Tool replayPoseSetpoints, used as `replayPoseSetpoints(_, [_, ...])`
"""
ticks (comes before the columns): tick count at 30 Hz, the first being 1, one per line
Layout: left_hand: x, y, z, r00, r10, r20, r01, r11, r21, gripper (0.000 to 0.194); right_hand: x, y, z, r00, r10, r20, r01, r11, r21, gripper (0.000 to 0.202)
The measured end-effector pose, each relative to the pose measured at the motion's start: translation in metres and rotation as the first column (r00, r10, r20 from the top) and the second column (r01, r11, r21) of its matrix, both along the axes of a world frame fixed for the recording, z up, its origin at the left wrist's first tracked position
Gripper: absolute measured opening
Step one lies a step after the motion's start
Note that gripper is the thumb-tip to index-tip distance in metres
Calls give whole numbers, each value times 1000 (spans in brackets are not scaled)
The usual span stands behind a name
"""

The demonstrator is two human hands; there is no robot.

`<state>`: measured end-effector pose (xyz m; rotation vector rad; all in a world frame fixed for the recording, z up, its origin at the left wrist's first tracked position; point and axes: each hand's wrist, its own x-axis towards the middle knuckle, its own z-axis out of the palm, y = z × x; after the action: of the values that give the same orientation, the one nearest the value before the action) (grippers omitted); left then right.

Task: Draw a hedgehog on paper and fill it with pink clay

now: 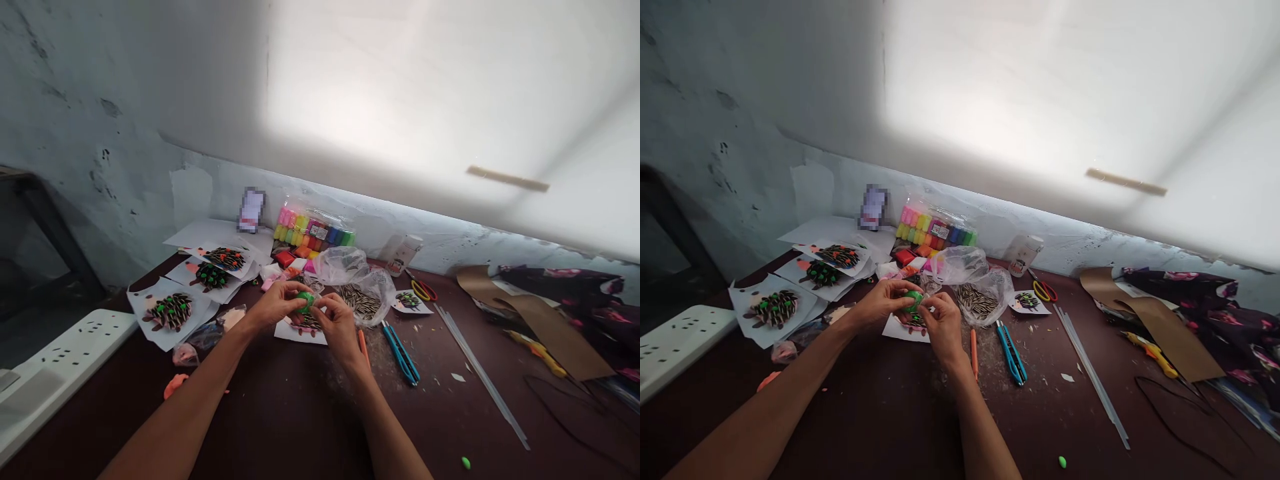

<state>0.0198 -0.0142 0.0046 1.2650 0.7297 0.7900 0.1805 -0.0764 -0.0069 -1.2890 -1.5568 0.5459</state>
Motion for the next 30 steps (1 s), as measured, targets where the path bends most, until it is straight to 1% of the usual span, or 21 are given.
replayPoseSetpoints(3, [0,1,0,999,4,37,-4,1000,15,43,-1,-1,3,1000,-19,23,17,998,58,12])
replayPoseSetpoints(7, [0,3,-2,998,17,54,-18,1000,17,41,-3,-2,2,998,-64,-5,64,991,121,13])
replayPoseSetpoints(9, [-1,4,-2,998,18,57,-18,1000,13,40,-2,-1,0,998,-66,-9,67,991,118,12])
replayPoseSetpoints(13, [0,2,0,998,5,65,-7,1000,20,38,1,2,-3,1000,-26,17,24,996,91,14])
replayPoseSetpoints(18, [2,1,0,995,14,103,-17,999,32,32,6,2,1,998,-4,62,0,997,75,9])
replayPoseSetpoints(23, [2,2,-2,990,31,137,-31,1000,-5,38,5,0,6,995,-12,102,1,994,109,12])
replayPoseSetpoints(27, [1,2,-2,988,47,146,-45,999,-14,46,6,2,2,997,-1,71,-6,996,90,11])
replayPoseSetpoints(30, [1,1,-1,989,42,140,-40,999,-16,46,8,3,1,998,-1,68,-4,998,69,11])
